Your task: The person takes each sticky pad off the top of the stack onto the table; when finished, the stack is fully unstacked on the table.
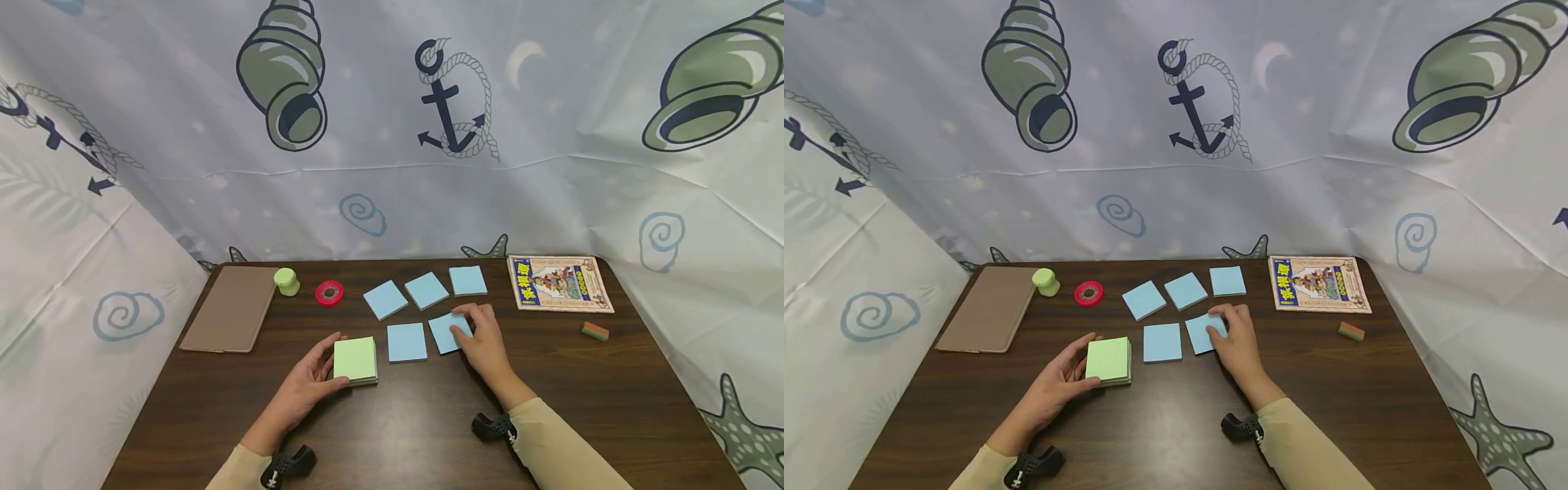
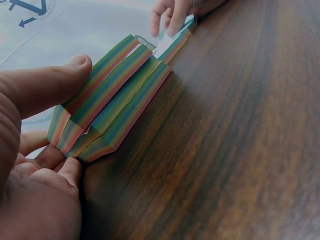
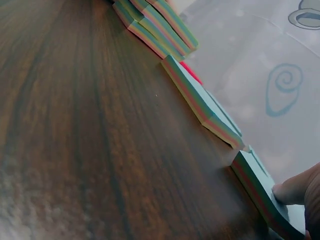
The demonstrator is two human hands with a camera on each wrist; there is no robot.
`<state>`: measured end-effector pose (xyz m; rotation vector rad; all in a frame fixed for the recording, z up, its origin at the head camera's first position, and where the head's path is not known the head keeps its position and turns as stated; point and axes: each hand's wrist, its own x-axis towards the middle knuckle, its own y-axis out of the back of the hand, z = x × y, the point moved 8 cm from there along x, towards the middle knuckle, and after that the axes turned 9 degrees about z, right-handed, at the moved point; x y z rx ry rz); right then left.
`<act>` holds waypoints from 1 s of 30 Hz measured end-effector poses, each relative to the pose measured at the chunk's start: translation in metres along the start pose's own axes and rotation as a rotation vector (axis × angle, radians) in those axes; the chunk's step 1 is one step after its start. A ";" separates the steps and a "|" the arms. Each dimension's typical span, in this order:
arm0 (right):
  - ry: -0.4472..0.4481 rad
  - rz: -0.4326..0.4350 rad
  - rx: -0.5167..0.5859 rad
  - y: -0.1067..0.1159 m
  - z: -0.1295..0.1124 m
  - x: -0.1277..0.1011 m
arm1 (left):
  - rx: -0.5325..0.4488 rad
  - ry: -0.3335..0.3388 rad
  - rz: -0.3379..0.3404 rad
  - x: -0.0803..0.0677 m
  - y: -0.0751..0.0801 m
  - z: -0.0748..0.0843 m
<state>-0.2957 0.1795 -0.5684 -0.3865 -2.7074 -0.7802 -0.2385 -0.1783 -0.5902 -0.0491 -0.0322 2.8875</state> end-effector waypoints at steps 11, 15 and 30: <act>-0.029 -0.017 -0.039 -0.002 0.000 -0.003 | 0.003 0.006 0.004 -0.005 0.002 0.001; -0.025 -0.013 -0.056 -0.002 -0.002 -0.002 | 0.009 0.010 0.012 -0.004 0.003 0.001; -0.102 -0.007 0.053 0.000 0.010 0.000 | 0.043 0.006 0.024 -0.001 0.001 0.002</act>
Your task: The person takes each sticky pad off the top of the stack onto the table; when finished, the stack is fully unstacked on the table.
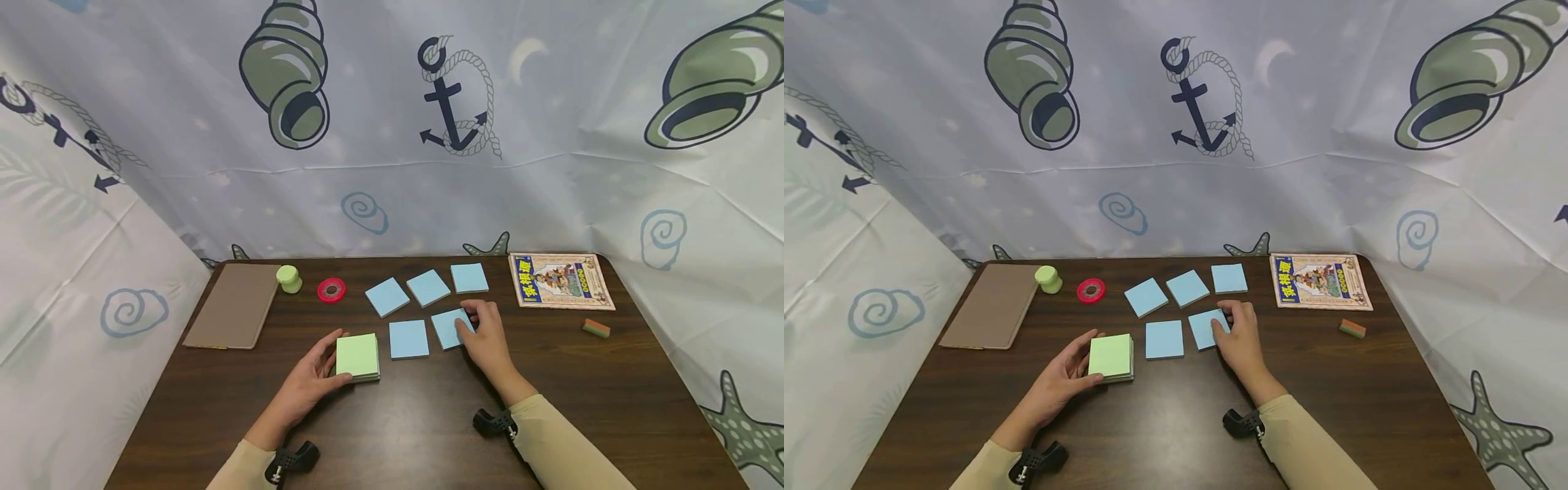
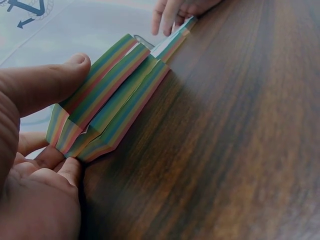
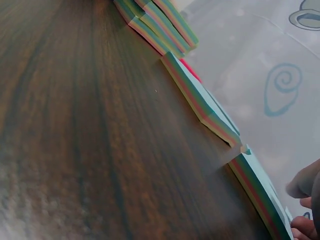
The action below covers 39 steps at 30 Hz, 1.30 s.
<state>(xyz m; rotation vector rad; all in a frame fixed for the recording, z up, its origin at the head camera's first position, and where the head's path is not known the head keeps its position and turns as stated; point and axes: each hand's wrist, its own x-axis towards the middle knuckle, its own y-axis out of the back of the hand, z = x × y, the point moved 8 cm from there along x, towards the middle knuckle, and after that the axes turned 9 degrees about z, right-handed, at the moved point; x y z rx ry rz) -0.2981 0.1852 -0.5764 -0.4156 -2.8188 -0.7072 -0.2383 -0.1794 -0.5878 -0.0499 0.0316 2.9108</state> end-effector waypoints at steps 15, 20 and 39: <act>-0.010 0.018 0.426 0.001 -0.020 -0.008 | 0.027 -0.043 -0.027 0.000 -0.003 -0.002; -0.042 -0.176 0.562 -0.023 -0.044 -0.021 | 0.031 -0.035 -0.030 0.000 -0.003 -0.002; -0.102 -0.342 0.592 -0.112 -0.089 -0.072 | 0.065 -0.019 -0.018 0.000 -0.002 0.001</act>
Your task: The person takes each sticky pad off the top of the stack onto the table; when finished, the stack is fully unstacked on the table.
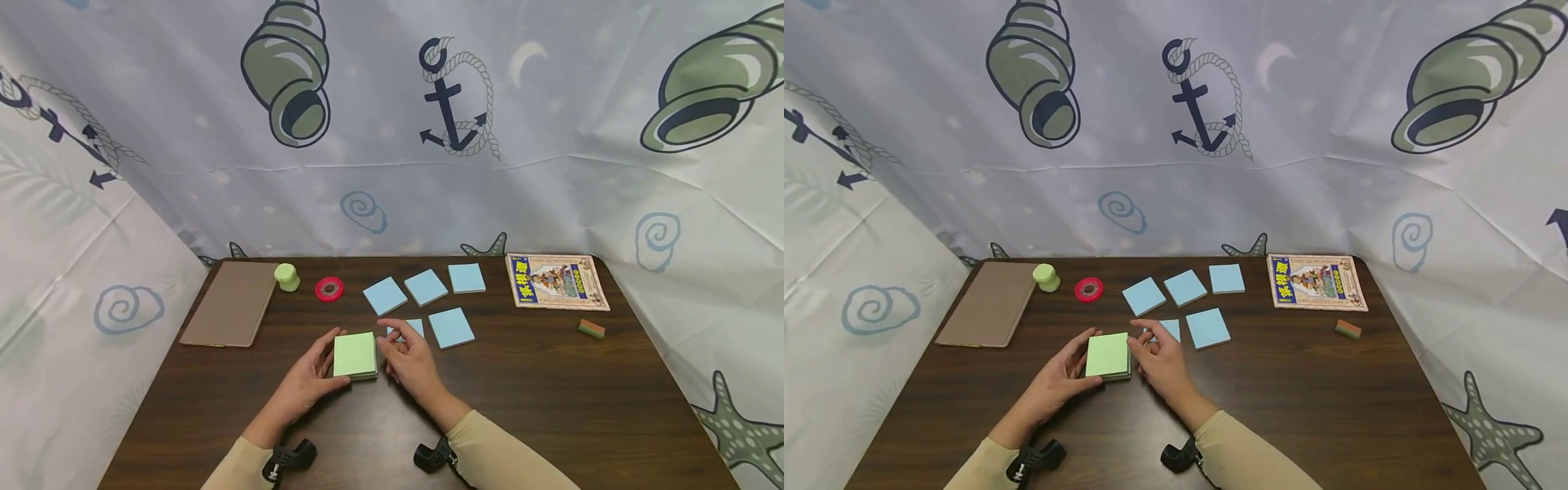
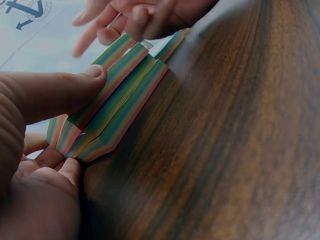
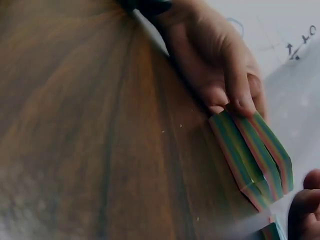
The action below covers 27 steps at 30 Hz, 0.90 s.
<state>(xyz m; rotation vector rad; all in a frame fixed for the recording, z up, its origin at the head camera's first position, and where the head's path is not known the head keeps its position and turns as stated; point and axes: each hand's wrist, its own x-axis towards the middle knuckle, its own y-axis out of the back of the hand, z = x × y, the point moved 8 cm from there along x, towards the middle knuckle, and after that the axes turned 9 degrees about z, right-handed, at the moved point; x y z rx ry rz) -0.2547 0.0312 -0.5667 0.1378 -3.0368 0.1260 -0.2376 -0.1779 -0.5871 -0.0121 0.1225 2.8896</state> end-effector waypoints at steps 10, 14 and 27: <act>0.076 -0.171 -0.214 -0.010 0.011 -0.001 | 0.009 -0.011 -0.015 0.000 0.000 -0.001; 0.106 -0.209 -0.305 -0.014 0.011 -0.001 | 0.006 -0.017 -0.014 0.000 0.000 0.000; 0.115 -0.242 -0.403 -0.017 0.008 -0.001 | -0.014 -0.020 -0.023 -0.001 -0.001 0.000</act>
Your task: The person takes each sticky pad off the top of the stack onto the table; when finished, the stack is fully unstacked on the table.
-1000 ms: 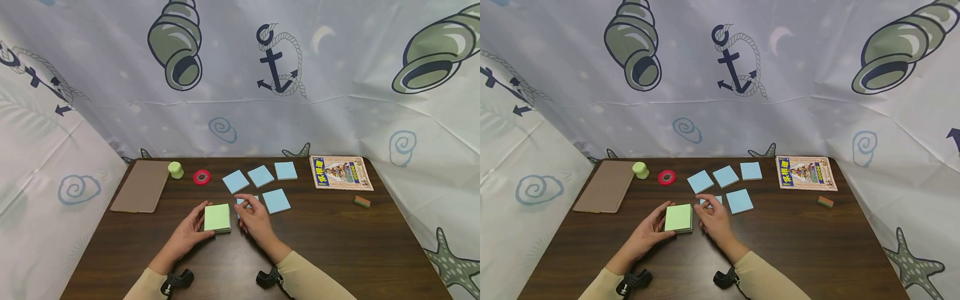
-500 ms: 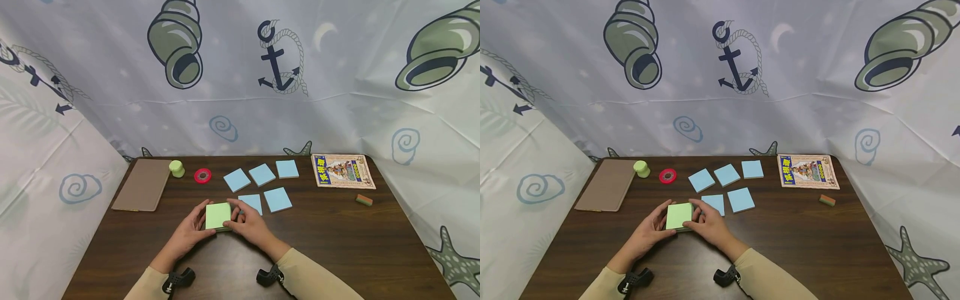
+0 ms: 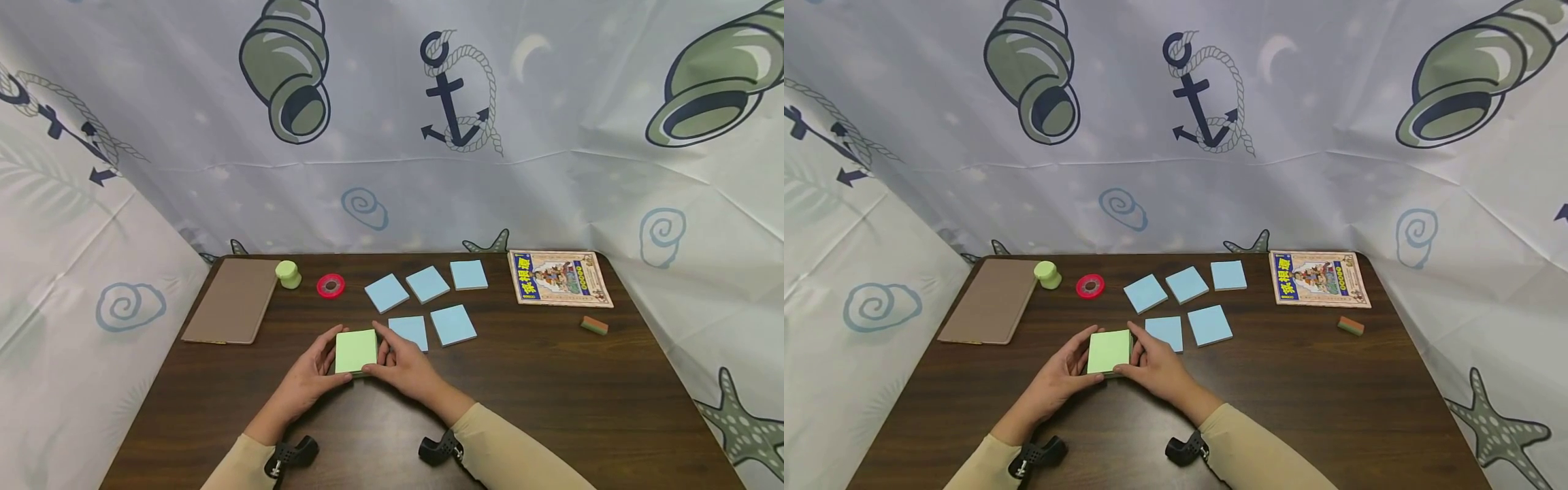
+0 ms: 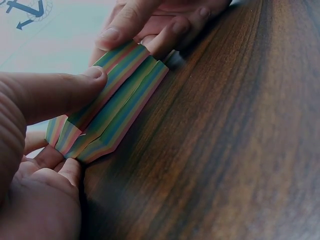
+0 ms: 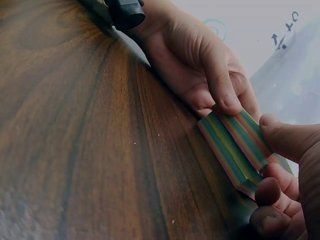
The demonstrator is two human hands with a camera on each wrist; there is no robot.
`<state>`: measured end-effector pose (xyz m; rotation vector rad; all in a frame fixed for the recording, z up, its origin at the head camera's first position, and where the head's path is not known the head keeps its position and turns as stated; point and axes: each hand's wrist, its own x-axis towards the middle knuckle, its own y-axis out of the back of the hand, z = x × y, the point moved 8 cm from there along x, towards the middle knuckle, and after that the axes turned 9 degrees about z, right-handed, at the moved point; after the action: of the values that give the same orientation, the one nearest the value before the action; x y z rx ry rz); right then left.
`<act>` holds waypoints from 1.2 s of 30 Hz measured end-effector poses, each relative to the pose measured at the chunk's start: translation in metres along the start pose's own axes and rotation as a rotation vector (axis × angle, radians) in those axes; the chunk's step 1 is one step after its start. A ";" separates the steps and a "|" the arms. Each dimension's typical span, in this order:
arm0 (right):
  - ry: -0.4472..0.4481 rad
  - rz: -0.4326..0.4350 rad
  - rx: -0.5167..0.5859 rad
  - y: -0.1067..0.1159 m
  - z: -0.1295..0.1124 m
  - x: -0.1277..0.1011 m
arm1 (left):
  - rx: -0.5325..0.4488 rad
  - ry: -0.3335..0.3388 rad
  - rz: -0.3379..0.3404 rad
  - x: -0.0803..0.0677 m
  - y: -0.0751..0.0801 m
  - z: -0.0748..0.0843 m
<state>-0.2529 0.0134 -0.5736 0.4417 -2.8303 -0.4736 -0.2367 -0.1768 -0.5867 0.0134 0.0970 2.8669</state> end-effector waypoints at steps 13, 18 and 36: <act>0.018 -0.030 -0.006 -0.002 0.002 -0.004 | 0.011 0.026 0.010 -0.002 0.000 -0.001; 0.015 -0.028 0.046 -0.001 0.001 -0.005 | 0.011 0.032 0.012 -0.001 0.001 -0.001; 0.324 0.101 0.046 0.010 -0.024 -0.013 | 0.035 0.018 0.017 -0.001 0.001 -0.001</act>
<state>-0.2365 0.0204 -0.5504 0.3466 -2.5385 -0.2880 -0.2361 -0.1777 -0.5874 -0.0045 0.1511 2.8821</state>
